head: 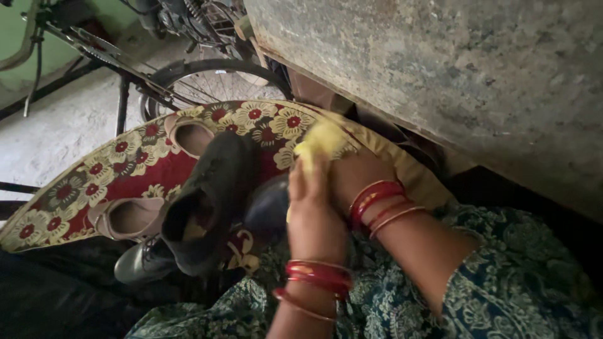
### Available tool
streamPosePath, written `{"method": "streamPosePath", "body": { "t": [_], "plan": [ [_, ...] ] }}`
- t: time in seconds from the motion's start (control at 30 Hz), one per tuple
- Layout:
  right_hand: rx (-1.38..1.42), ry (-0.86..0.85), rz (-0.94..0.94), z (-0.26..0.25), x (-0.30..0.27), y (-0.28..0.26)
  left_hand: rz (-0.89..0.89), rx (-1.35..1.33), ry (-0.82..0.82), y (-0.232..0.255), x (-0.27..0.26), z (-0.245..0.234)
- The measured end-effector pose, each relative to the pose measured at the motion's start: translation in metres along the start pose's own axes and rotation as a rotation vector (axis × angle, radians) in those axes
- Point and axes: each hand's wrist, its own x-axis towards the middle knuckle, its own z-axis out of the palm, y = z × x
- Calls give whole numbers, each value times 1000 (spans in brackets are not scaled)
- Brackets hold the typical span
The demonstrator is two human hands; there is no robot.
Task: The person wipes several pairs of shoes with a yellow cloth on a floral mat. They handle black shoes, pink flats, and other footwear, wiping each one individually and placing them into a red basket on a nearby shelf.
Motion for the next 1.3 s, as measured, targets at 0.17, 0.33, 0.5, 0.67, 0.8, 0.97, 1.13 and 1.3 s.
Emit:
{"method": "streamPosePath", "body": {
  "t": [0.17, 0.33, 0.5, 0.67, 0.8, 0.97, 1.13, 1.3],
  "plan": [
    [281, 148, -33, 10, 11, 23, 56, 249, -71, 1, 36, -32],
    [578, 258, -168, 21, 15, 29, -143, 477, -79, -43, 52, -54],
    [562, 197, -124, 29, 21, 27, -337, 228, -197, -5, 47, -47],
    [495, 268, -136, 30, 24, 33, 86, 33, -79, 28, 35, -25],
    [530, 270, -210, 22, 10, 26, 41, 677, -250, -24, 61, -39],
    [638, 332, -199, 14, 0, 15, -319, 384, -41, -64, 54, -77],
    [615, 348, -180, 27, 11, 17, -80, 1153, -672, -15, 32, -61],
    [652, 329, -154, 38, 22, 27, -166, 28, -118, 30, 12, -38]
  ]
}}
